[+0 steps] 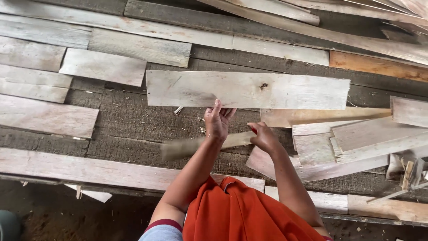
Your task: The person arranges rectangular wooden planks on a wooden workbench, using a red utility knife to trim edges and fit pieces into gaps. They repeatedly pick up planks, position them, and adjust alignment to form a continuous surface.
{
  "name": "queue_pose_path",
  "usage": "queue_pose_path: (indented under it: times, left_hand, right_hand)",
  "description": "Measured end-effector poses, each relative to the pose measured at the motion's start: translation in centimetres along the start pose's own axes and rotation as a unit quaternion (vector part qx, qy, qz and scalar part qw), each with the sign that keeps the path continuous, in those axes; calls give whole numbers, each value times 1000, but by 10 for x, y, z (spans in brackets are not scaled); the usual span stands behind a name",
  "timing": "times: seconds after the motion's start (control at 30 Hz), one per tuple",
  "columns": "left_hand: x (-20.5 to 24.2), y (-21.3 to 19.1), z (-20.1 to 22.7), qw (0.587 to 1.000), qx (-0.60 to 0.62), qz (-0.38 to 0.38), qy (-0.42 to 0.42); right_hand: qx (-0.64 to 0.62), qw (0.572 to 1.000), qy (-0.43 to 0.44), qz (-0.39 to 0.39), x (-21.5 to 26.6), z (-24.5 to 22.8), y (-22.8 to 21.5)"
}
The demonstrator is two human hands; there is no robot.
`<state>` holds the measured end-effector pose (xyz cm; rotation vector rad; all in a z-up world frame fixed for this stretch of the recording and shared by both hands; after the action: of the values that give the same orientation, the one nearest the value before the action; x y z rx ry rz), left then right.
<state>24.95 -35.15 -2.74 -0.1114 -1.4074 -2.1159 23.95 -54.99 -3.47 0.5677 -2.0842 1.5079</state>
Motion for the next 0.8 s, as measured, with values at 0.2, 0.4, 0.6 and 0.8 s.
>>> queue_pose_path:
  times: [0.2, 0.4, 0.6, 0.8]
  left_hand:
    - [-20, -4, -18, 1000, -25, 13, -12]
    - [-44, 11, -41, 998, -43, -9, -38]
    - [-78, 26, -27, 976, -213, -54, -14]
    - [-142, -9, 23, 828, -489, 13, 273]
  right_hand:
    - [-647, 758, -49, 64, 9, -32, -54]
    - [-824, 564, 35, 30, -50, -33, -53]
    - [-862, 497, 87, 58, -126, -6, -58]
    - [-860, 496, 100, 68, -194, 4, -67]
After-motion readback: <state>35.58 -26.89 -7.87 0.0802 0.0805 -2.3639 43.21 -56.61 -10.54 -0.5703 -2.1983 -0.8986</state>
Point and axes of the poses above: each hand's wrist, its own x-axis away from the middle knuckle, its own y-axis out of the palm, z = x × y, the point moved 10 cm from there along -x, towards the middle knuckle, and after that the axes turned 8 degrees about y, right-handed, at the moved point
